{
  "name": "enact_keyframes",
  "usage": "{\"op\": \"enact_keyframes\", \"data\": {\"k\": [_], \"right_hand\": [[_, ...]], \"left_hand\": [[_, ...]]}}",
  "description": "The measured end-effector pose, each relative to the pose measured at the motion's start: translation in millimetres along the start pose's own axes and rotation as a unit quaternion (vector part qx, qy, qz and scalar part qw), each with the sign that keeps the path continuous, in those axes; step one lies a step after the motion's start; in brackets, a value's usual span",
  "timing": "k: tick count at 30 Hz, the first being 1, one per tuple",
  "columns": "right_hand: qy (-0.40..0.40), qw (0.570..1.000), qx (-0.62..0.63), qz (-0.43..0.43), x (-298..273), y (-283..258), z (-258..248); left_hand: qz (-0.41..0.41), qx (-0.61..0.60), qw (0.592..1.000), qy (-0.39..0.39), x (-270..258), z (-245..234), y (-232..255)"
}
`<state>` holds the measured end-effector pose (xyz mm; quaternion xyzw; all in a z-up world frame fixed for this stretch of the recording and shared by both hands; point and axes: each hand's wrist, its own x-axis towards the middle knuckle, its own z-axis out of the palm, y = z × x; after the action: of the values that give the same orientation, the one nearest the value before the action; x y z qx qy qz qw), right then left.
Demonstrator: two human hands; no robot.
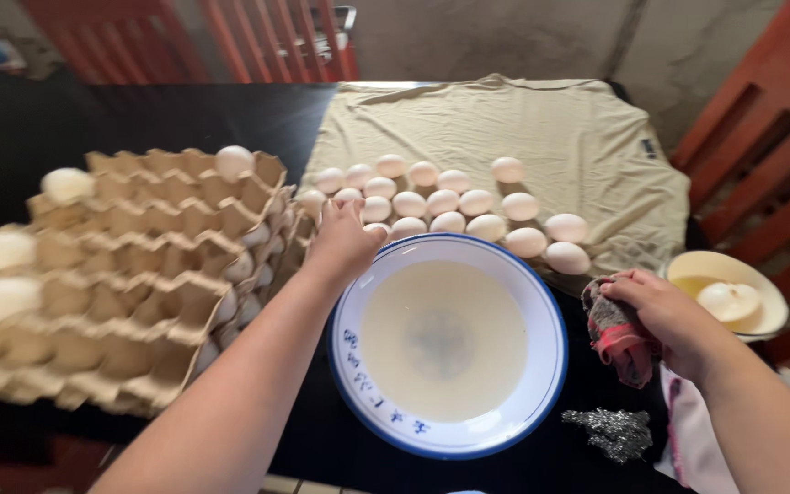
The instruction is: The person washes multiple white eggs one by one in a bowl of water using a cloth and a steel wool pad, then places the cleaned eggs onto a cloth on the table. The person occasionally moves the egg carton to access more eggs.
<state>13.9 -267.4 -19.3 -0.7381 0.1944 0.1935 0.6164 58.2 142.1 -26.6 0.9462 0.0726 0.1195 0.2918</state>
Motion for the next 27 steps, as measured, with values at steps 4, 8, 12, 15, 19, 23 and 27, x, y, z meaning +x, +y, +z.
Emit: {"op": "enact_keyframes", "data": {"k": [4,8,12,15,19,23,27], "right_hand": [[-0.04,0.999,-0.029,0.006,3,-1,15],[-0.031,0.998,0.01,-0.055,10,-6,6],[-0.01,0.988,0.037,-0.146,20,-26,-24],[-0.005,0.979,0.049,-0.199,24,-39,-46],[-0.023,0.983,0.059,-0.171,14,-43,-55],[-0.068,0.983,0.114,-0.127,-11,-44,-40],[-0.156,0.973,0.129,-0.109,-27,-52,-11]], "left_hand": [[-0.06,-0.017,0.998,0.001,-43,-30,9],[-0.053,-0.024,0.998,0.034,-66,-43,10],[-0.072,-0.038,0.996,0.035,-78,-41,8],[-0.069,-0.033,0.997,0.027,-82,-32,16],[-0.052,-0.037,0.998,0.016,-83,-19,33],[-0.046,-0.043,0.998,-0.001,-82,-13,45],[-0.046,-0.042,0.998,-0.009,-83,-11,48]]}}
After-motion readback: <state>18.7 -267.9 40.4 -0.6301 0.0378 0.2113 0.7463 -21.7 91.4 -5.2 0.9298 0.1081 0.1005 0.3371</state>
